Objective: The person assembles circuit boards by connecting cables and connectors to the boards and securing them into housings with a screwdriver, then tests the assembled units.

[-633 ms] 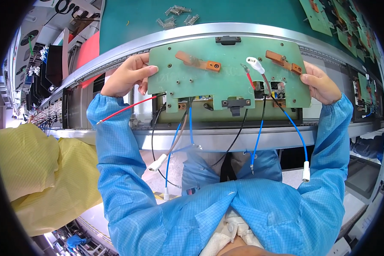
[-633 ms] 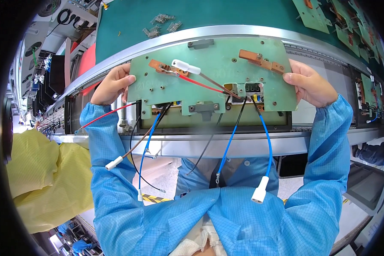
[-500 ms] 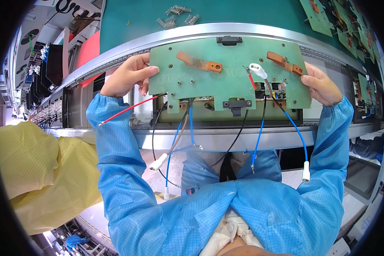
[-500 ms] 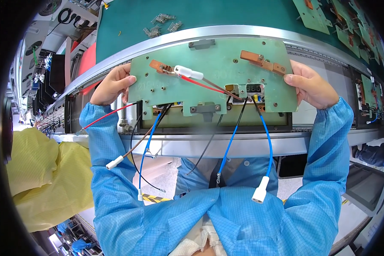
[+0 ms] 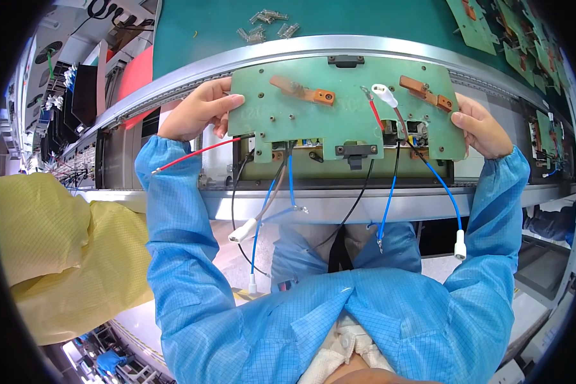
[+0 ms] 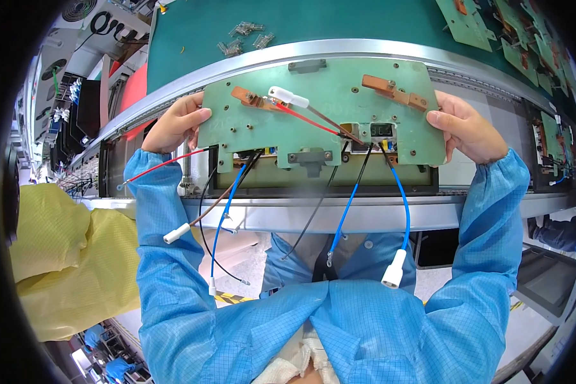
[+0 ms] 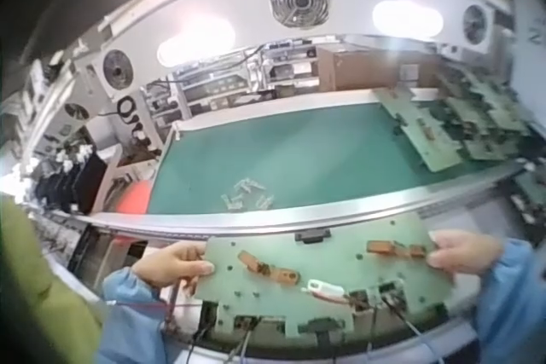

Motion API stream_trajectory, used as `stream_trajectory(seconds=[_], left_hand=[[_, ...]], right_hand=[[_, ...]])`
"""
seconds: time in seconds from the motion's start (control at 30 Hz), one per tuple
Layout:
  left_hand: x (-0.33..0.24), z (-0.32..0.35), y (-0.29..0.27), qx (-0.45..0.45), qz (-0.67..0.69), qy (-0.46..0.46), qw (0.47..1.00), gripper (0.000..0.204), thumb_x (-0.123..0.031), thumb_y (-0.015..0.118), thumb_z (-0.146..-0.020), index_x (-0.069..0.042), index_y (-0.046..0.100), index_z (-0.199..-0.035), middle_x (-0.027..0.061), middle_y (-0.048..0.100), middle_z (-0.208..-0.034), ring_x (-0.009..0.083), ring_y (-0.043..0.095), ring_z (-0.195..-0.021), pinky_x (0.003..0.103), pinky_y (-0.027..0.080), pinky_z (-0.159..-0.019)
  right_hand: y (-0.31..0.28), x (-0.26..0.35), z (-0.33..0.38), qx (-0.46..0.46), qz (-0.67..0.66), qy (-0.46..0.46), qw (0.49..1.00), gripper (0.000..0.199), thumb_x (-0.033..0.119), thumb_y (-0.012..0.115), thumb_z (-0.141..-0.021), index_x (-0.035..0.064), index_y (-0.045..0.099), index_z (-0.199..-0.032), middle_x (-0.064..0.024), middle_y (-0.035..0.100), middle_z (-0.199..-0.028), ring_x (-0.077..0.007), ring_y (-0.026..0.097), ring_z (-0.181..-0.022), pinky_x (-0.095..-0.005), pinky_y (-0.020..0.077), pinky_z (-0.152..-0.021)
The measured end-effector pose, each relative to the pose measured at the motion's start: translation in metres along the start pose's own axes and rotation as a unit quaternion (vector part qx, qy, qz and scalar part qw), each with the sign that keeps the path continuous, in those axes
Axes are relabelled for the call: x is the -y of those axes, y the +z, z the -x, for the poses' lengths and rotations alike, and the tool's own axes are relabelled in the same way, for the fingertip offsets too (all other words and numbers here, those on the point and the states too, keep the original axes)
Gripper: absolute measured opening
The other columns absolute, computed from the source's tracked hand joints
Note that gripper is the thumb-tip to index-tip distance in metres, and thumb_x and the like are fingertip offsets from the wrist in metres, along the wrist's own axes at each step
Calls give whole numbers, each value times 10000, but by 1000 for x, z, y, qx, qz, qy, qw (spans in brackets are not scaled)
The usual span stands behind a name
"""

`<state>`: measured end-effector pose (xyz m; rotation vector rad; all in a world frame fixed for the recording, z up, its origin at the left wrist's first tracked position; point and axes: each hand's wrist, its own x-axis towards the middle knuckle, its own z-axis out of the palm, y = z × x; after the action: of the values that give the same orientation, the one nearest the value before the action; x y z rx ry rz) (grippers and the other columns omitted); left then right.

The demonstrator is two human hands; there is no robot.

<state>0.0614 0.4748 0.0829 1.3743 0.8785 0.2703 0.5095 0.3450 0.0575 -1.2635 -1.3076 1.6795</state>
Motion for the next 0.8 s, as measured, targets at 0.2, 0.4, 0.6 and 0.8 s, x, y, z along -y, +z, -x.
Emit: stream_trajectory(seconds=[0.2,0.4,0.6,0.8], left_hand=[[5,-6,-2,15,-5,2,1000,346,-232,572,-926,39,518,-1135,16,594,-696,37,501,-431,151,417,-397],[4,-6,0,25,2,17,1000,334,-239,580,-925,32,529,-1112,7,588,-677,34,526,-471,152,431,-425],[18,-11,-6,11,-31,8,999,348,-226,565,-932,40,508,-1149,-16,576,-695,10,514,-471,136,441,-431],[24,-13,-4,17,-36,20,999,301,-277,595,-923,-1,546,-1033,-21,567,-614,31,537,-476,145,439,-456]], right_hand=[[5,9,-2,13,-10,22,1000,631,337,545,-915,-55,317,-1353,-107,647,-830,-89,613,-486,-186,516,-414],[-9,3,-4,-30,46,-9,998,667,349,602,-878,-6,322,-1368,-69,622,-948,-30,523,-524,-141,372,-400],[5,9,4,-226,199,-169,938,461,212,635,-858,47,441,-1242,11,520,-866,-36,442,-614,-167,344,-541],[67,45,2,-161,527,-278,787,96,46,637,-791,6,622,-876,-91,566,-787,-203,556,-747,-303,439,-669]])
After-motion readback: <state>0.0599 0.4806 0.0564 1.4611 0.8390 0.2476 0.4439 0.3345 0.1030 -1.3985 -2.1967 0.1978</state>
